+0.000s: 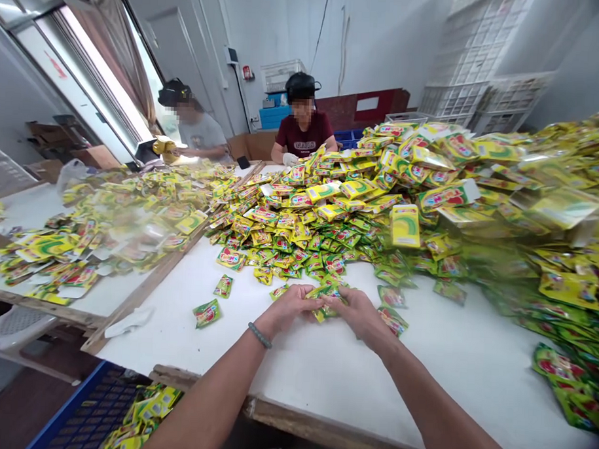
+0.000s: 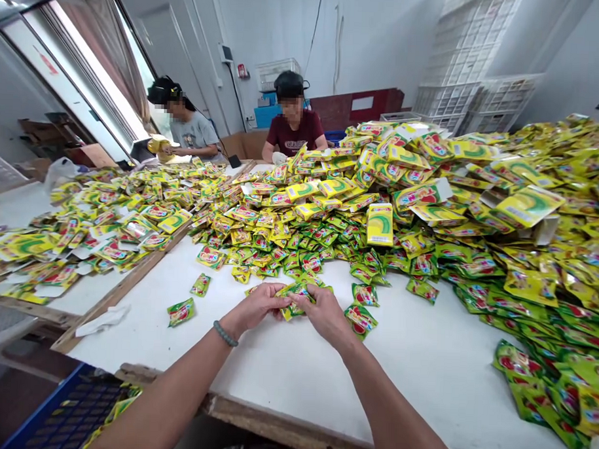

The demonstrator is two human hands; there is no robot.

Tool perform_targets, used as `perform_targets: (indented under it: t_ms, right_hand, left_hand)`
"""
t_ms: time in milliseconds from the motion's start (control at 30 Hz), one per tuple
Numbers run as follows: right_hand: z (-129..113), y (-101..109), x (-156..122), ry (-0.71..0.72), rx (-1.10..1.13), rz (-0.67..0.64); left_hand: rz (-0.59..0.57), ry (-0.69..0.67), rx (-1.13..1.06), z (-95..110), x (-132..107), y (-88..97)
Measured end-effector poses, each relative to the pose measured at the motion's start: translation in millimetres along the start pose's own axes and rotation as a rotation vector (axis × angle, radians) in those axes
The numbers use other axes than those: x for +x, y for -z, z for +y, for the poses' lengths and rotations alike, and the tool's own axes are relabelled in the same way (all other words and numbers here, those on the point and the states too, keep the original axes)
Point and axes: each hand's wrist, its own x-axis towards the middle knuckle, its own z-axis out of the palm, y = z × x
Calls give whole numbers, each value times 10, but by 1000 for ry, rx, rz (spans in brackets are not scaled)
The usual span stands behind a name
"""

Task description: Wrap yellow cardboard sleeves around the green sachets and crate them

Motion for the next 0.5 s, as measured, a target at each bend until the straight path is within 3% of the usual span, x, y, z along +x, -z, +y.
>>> perform_targets:
  t_ms: [67,233,400,500]
  right_hand:
    - [3,11,3,-26,-90,-13]
    - [-25,25,10,-32,-284,148]
    - [-52,31,15,-65,-128,151]
    - [-58,29,11,-45,-67,148]
  left_hand:
    - [-5,26,-54,14,-7,-16]
    - [-53,81,-106,113,23,-41]
    - [-50,95,-40,263,120,41]
    - [-103,69,191,534,281,150]
